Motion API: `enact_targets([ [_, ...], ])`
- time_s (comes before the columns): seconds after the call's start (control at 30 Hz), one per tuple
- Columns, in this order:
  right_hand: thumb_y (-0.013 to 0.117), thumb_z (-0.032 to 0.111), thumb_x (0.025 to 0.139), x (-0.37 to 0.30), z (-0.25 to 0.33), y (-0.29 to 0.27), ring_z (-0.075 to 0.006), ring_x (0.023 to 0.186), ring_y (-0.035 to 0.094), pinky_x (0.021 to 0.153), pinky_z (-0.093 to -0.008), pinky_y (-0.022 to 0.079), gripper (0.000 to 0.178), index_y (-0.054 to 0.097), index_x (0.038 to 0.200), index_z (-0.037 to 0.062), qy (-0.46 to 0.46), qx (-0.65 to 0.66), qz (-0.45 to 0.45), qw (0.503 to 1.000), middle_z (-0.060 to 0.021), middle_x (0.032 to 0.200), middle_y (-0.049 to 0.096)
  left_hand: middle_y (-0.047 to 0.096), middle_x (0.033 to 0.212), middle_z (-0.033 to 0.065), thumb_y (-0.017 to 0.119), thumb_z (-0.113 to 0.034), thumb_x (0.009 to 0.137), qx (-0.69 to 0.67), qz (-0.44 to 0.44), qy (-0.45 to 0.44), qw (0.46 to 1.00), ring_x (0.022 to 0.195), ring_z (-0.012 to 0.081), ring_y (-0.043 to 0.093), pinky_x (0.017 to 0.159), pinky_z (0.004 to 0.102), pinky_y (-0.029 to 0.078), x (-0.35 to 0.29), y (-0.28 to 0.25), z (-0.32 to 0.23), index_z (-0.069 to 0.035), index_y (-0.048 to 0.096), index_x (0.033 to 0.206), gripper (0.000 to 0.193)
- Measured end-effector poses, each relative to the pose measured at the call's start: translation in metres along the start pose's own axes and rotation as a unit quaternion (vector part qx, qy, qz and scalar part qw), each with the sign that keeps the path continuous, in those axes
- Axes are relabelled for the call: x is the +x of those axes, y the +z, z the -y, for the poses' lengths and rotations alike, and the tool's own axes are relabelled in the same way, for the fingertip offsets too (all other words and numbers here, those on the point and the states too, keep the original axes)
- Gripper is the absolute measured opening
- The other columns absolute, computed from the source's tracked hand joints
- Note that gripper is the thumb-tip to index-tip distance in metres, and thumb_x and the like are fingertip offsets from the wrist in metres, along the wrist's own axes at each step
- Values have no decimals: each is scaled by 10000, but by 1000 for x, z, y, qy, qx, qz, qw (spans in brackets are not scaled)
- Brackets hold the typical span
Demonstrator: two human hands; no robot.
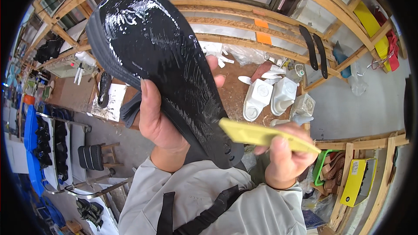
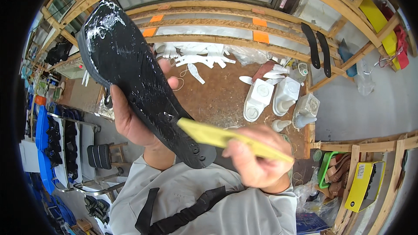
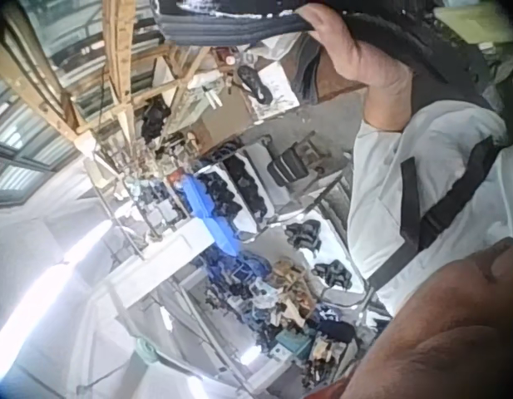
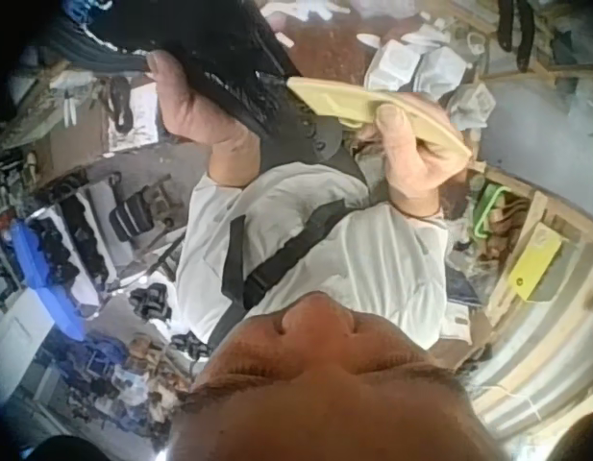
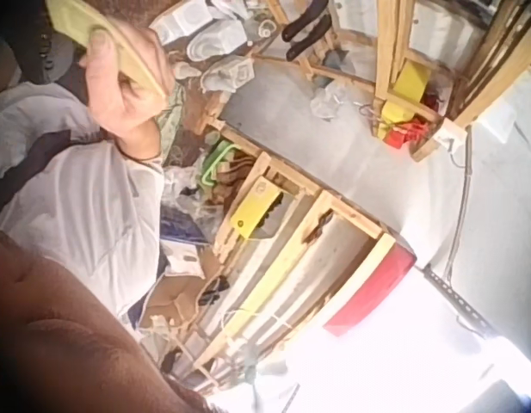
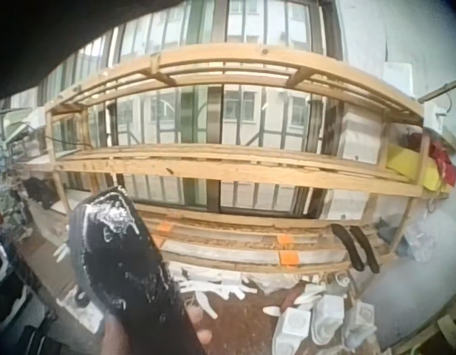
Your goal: Applying adhesive to the bottom of shoe outsoles with a brush and placing them on a rack.
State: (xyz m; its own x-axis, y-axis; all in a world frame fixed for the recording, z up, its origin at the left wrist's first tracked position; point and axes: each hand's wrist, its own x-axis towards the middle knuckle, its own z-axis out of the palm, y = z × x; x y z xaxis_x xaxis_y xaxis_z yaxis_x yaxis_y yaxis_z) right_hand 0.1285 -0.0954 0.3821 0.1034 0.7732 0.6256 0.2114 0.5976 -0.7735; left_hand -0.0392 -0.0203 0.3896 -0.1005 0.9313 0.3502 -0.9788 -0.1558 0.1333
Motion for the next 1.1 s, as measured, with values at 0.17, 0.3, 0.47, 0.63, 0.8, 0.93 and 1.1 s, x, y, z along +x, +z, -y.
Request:
enact_targets([
  [0.17, 620, 88, 848, -11, -2, -2, -145, 505, 601, 447, -257, 462, 169, 633, 928, -61, 13, 164, -90, 982, -146, 664, 636, 436, 1308, 268, 319, -452, 959, 33, 130, -56, 989, 1230, 405, 435, 980, 531, 433, -1, -24, -12, 16, 287, 1382, 632],
  [0.3, 616, 82, 838, -9, -5, -8, -142, 493, 592, 442, -255, 454, 160, 626, 892, -68, 115, 85, -97, 985, -148, 667, 643, 439, 1306, 268, 326, -447, 958, 28, 97, -39, 994, 1218, 406, 449, 985, 523, 432, -2, -16, -15, 11, 295, 1380, 624],
  [0.47, 625, 47, 821, -12, -9, -13, -143, 477, 589, 440, -266, 463, 147, 628, 903, -75, -27, 48, 0, 999, -150, 682, 655, 465, 1251, 321, 342, -435, 955, 23, 96, -45, 994, 1085, 412, 558, 877, 472, 521, 4, -15, -14, 18, 308, 1369, 615],
  [0.63, 619, 140, 855, -4, -14, -40, -172, 480, 604, 392, -241, 457, 217, 625, 883, -75, 34, 90, -118, 988, -165, 671, 639, 491, 1192, 359, 350, -427, 953, 50, 69, -31, 996, 967, 415, 619, 774, 432, 572, 5, -11, -15, 48, 318, 1352, 621],
  [0.8, 715, 20, 719, 35, -12, -38, -276, 741, 678, 589, -328, 570, 223, 655, 915, -69, -309, 35, 269, 911, -215, 942, 651, 510, 1160, 360, 345, -417, 958, 32, 48, -75, 995, 941, 401, 630, 757, 417, 581, 13, -7, -19, 83, 346, 1317, 617],
  [0.93, 731, 22, 684, 6, -9, -51, -283, 770, 675, 640, -351, 582, 248, 683, 922, -27, -302, -84, 289, 905, -175, 965, 654, 509, 1151, 367, 334, -398, 966, 45, 50, -76, 995, 935, 392, 635, 689, 397, 599, 21, -13, -21, 89, 358, 1301, 591],
  [1.1, 740, -3, 657, -6, -4, -45, -281, 824, 671, 696, -368, 592, 245, 684, 894, -32, -297, -50, 268, 915, -174, 979, 648, 505, 1156, 368, 331, -389, 968, 53, 26, -72, 996, 942, 392, 633, 651, 395, 610, 24, -16, -35, 98, 358, 1294, 586],
])
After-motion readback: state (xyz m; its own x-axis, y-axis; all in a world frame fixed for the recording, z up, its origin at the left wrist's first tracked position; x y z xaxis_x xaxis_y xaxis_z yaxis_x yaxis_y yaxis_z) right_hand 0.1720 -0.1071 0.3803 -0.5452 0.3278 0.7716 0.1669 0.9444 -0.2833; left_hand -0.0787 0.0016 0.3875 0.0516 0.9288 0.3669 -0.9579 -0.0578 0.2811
